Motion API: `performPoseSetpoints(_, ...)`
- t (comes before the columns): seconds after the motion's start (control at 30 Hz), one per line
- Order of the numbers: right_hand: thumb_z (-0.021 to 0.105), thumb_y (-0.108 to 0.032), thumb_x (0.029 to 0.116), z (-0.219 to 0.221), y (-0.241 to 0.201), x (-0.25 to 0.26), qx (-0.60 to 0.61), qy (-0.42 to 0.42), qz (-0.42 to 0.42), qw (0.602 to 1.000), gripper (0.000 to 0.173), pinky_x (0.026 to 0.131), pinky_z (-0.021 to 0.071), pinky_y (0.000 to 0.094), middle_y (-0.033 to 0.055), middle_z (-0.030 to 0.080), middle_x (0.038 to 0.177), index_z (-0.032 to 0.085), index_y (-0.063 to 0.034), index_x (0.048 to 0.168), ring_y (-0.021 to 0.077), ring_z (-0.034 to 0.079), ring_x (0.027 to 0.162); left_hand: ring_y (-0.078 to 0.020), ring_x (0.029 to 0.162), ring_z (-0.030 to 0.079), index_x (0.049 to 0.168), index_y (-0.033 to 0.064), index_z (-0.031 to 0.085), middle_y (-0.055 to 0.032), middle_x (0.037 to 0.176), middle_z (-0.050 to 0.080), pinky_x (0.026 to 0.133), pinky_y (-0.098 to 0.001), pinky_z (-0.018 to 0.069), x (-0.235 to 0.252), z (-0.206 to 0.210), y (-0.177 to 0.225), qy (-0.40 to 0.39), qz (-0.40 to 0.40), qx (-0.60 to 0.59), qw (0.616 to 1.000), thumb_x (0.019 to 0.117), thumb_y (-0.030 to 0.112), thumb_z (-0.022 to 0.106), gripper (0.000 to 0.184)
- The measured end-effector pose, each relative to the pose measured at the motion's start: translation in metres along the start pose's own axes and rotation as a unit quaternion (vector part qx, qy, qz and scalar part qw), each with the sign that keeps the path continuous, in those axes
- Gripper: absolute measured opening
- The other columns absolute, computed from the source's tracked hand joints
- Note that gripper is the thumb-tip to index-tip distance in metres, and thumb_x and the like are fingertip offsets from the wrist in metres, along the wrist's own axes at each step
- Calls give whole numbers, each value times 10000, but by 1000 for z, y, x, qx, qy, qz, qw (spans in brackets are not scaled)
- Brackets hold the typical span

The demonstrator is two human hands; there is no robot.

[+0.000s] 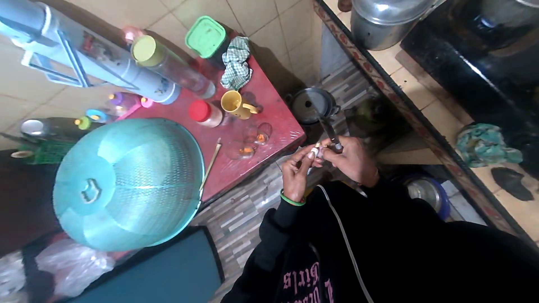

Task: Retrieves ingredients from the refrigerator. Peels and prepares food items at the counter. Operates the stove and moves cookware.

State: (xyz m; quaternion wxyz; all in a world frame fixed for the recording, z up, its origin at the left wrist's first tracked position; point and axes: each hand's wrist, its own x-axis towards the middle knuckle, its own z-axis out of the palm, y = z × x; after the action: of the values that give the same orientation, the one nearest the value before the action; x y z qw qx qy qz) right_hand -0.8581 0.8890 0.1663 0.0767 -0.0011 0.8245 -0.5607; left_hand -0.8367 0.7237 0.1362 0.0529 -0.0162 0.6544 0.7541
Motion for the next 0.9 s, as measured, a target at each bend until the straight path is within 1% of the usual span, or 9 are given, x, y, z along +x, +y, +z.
performPoseSetpoints(0.2, 750, -112, 893, 0, 6, 3, -25, 14, -18, 999, 101, 532, 525, 280, 40, 691, 735, 744, -55, 976, 84, 605, 557, -104, 797, 725, 1228, -35, 680, -54, 979, 756, 785, -284, 623, 3, 2, 0, 12, -51, -37, 998, 1002, -30, 540, 266)
performPoseSetpoints(0.27, 752, -119, 901, 1, 5, 2, -43, 29, -19, 998, 103, 548, 528, 299, 46, 693, 747, 752, -57, 983, 98, 612, 579, -120, 822, 729, 1182, -25, 713, -67, 979, 764, 802, -293, 619, 5, 4, -1, 31, -82, -75, 993, 952, -57, 615, 251)
performPoseSetpoints(0.4, 759, -110, 862, 7, 7, 1, -74, 81, -40, 993, 84, 545, 491, 299, 41, 670, 742, 742, -63, 929, 104, 581, 588, -128, 840, 722, 1127, -34, 725, -79, 993, 759, 832, -294, 606, 7, 5, 0, 54, -151, -140, 977, 920, -114, 615, 248)
performPoseSetpoints(0.53, 740, -120, 906, 7, 13, 7, -60, 90, -4, 994, 127, 562, 526, 332, 75, 699, 766, 759, -45, 1007, 128, 610, 586, -118, 792, 712, 1226, -57, 646, -69, 933, 742, 782, -280, 607, 6, 2, -9, 46, -177, -113, 977, 924, -107, 613, 308)
performPoseSetpoints(0.6, 722, -150, 943, 4, 19, 19, -45, 61, 22, 997, 135, 513, 511, 336, 69, 685, 729, 753, -62, 1042, 135, 579, 520, -122, 795, 710, 1182, -66, 657, -75, 912, 737, 779, -279, 602, 4, -4, -16, 52, -183, -106, 976, 939, -93, 595, 252)
performPoseSetpoints(0.67, 693, -163, 964, 9, 36, 40, -22, 11, 42, 999, 169, 495, 502, 363, 92, 675, 735, 737, -68, 1097, 171, 570, 510, -123, 781, 705, 1062, -61, 703, -83, 889, 740, 768, -272, 599, -2, -10, -21, 64, -193, -115, 972, 951, -80, 575, 171)
performPoseSetpoints(0.73, 683, -136, 954, 27, 58, 77, -19, -46, 60, 997, 204, 639, 581, 435, 132, 722, 896, 712, -40, 1131, 226, 676, 679, -129, 772, 703, 1037, -66, 706, -95, 892, 740, 757, -271, 599, -10, -16, -24, 77, -201, -118, 969, 963, -70, 569, 156)
performPoseSetpoints(0.8, 688, -110, 940, 53, 76, 112, -33, -100, 93, 990, 237, 771, 583, 504, 187, 719, 999, 688, 4, 1148, 297, 701, 809, -132, 777, 700, 1032, -66, 701, -94, 897, 736, 762, -278, 598, -21, -21, -27, 97, -199, -117, 968, 959, -64, 577, 144)
performPoseSetpoints(0.9, 682, -122, 958, 100, 90, 149, -31, -160, 101, 981, 242, 795, 563, 504, 201, 710, 1014, 685, 18, 1155, 298, 683, 821, -117, 764, 699, 1019, -50, 692, -76, 888, 736, 743, -268, 598, -40, -27, -32, 142, -191, -118, 964, 940, -72, 575, 143)
